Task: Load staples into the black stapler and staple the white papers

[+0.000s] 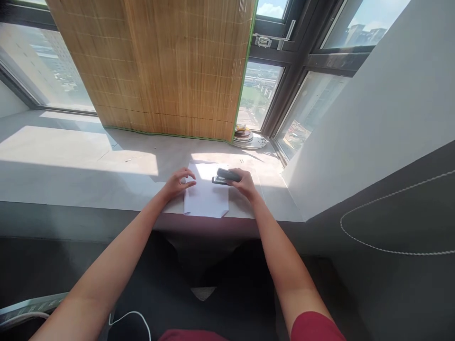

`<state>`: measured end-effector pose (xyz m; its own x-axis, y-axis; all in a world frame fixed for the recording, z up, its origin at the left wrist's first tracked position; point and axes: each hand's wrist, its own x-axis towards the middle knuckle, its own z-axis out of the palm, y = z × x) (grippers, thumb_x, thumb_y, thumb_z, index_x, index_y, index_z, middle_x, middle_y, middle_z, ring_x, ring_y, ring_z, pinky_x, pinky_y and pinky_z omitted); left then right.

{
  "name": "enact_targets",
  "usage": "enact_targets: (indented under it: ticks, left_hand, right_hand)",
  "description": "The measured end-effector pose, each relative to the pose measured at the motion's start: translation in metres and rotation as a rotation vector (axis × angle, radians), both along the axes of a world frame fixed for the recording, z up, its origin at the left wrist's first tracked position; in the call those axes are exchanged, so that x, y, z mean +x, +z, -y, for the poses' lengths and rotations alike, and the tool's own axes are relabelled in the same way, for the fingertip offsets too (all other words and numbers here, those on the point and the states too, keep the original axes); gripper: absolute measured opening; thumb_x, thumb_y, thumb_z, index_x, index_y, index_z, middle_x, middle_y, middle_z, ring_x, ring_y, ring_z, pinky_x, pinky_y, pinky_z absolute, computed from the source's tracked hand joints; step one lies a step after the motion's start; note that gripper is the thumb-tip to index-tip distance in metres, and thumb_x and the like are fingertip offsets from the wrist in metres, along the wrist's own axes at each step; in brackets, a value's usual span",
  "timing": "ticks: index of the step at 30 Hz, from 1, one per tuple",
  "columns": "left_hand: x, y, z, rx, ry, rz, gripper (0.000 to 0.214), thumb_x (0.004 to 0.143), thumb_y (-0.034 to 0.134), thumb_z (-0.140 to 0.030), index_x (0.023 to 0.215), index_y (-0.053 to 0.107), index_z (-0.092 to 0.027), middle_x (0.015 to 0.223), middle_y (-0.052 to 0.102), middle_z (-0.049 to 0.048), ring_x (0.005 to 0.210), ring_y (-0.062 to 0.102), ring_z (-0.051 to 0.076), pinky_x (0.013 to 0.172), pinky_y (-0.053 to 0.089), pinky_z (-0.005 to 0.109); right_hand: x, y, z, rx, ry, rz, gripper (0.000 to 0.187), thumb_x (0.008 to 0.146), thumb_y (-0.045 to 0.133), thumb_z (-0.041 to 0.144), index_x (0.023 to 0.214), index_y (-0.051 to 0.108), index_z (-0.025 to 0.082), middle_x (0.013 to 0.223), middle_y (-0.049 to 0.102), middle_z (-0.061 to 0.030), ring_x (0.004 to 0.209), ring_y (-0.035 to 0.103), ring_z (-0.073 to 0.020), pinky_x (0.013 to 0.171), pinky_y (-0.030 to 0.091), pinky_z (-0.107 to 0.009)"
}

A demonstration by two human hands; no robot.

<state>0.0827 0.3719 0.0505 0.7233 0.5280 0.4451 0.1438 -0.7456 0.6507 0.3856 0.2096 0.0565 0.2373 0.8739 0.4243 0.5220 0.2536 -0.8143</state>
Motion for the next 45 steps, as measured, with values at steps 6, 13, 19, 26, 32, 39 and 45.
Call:
enact_targets:
  ticks: [6,13,19,26,32,39,45]
  left_hand:
    - [0.012,-0.011,0.006,0.196,0.126,-0.292,0.034,0.092,0.078,-0.043,0.124,0.076,-0.032,0.152,0.062,0.0117,0.138,0.054,0.040,0.116,0.037,0.057]
    - [0.016,-0.009,0.008,0.237,0.165,-0.317,0.035,0.089,0.080,-0.048,0.118,0.074,-0.029,0.133,0.067,0.0150,0.126,0.058,0.042,0.110,0.038,0.057]
    - [0.078,-0.007,-0.027,0.248,0.238,-0.294,0.025,0.096,0.071,-0.036,0.116,0.073,-0.021,0.127,0.068,0.0188,0.121,0.058,0.041,0.103,0.044,0.055]
    - [0.141,-0.025,-0.059,0.202,0.184,-0.097,0.015,0.098,0.069,-0.030,0.087,0.066,-0.020,0.094,0.064,0.0148,0.099,0.063,0.036,0.090,0.047,0.049]
    - [0.140,-0.031,-0.067,0.176,0.085,-0.103,0.015,0.107,0.054,-0.022,0.095,0.063,-0.023,0.087,0.067,0.0064,0.088,0.061,0.026,0.092,0.045,0.044]
    - [0.148,-0.022,-0.048,0.219,0.064,-0.114,0.007,0.101,0.062,-0.019,0.104,0.068,-0.022,0.098,0.070,0.0091,0.101,0.063,0.029,0.102,0.045,0.049]
    - [0.134,0.013,-0.035,0.173,-0.430,-0.171,0.022,0.095,0.076,-0.038,0.114,0.074,-0.026,0.132,0.071,0.0080,0.125,0.064,0.030,0.110,0.048,0.047]
  right_hand:
    - [0.057,-0.016,0.026,-0.050,-0.089,0.091,0.044,0.077,0.089,0.052,0.109,0.081,0.022,0.100,0.077,-0.0066,0.095,0.072,-0.0290,0.091,0.058,-0.049]
    - [0.054,-0.016,0.024,-0.004,-0.125,0.222,0.042,0.088,0.081,0.047,0.123,0.079,0.026,0.112,0.078,-0.0088,0.105,0.072,-0.0311,0.100,0.058,-0.054]
    - [0.052,-0.008,0.024,0.037,-0.248,0.306,0.036,0.089,0.074,0.036,0.124,0.079,0.027,0.110,0.077,-0.0078,0.105,0.070,-0.0308,0.097,0.058,-0.051]
    - [0.059,-0.014,0.022,0.040,-0.352,0.359,0.040,0.088,0.069,0.027,0.127,0.078,0.028,0.111,0.079,-0.0078,0.107,0.066,-0.0330,0.098,0.058,-0.055]
    - [0.051,-0.010,0.024,-0.001,-0.287,0.399,0.038,0.092,0.068,0.027,0.129,0.077,0.030,0.114,0.079,-0.0077,0.109,0.065,-0.0343,0.100,0.057,-0.056]
    - [0.036,-0.002,0.026,0.003,-0.179,0.446,0.042,0.097,0.071,0.031,0.138,0.074,0.033,0.118,0.077,-0.0078,0.108,0.067,-0.0336,0.098,0.057,-0.054]
    - [0.037,-0.006,0.025,0.023,-0.187,0.518,0.047,0.100,0.066,0.028,0.146,0.071,0.036,0.118,0.076,-0.0063,0.105,0.066,-0.0299,0.097,0.057,-0.053]
